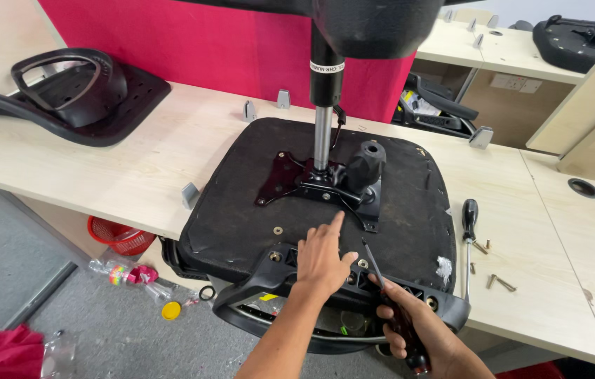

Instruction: The person uses a screwdriver to remove screws from a black plastic frame attached to an office chair base. They detach the frame and place it on the table, then continue unscrewing components from the chair base.

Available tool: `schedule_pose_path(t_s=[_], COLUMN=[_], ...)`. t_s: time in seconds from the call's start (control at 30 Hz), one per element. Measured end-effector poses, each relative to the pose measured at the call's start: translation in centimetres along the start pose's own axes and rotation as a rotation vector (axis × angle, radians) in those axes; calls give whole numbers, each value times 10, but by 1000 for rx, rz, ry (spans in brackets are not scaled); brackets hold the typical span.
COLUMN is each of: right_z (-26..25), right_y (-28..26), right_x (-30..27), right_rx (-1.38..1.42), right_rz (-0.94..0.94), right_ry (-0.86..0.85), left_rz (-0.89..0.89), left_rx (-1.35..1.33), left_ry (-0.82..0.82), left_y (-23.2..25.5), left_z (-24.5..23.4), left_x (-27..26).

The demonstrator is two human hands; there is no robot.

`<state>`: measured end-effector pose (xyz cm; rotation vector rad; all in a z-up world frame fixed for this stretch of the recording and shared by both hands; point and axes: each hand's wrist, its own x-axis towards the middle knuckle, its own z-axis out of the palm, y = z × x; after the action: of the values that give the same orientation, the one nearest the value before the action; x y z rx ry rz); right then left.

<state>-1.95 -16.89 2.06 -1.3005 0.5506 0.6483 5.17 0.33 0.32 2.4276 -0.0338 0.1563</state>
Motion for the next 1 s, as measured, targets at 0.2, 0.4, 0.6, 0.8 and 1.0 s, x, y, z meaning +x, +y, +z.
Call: schedule_pose_path(t_s=[0.2, 0.4, 0.6, 0.8, 1.0], right_z=[17, 51, 70, 82, 108], right_y=[-6, -16, -31, -64, -79], right_x=[-12, -26, -18, -9, -6], right_rx=[1, -465, -947, -1232, -1489], right_rz=[-18, -72, -240, -304, -272], right_ry=[74, -119, -105, -99, -90], left_rz=[-162, -433, -381, -379, -387], left_rx=[63, 53, 78, 89, 66], left_ry=[219, 239, 201, 72, -48], left_y=[-19, -50, -56, -64, -75], left_z=[-37, -60, -57, -72, -74], left_x=[-33, -70, -69, -60, -46])
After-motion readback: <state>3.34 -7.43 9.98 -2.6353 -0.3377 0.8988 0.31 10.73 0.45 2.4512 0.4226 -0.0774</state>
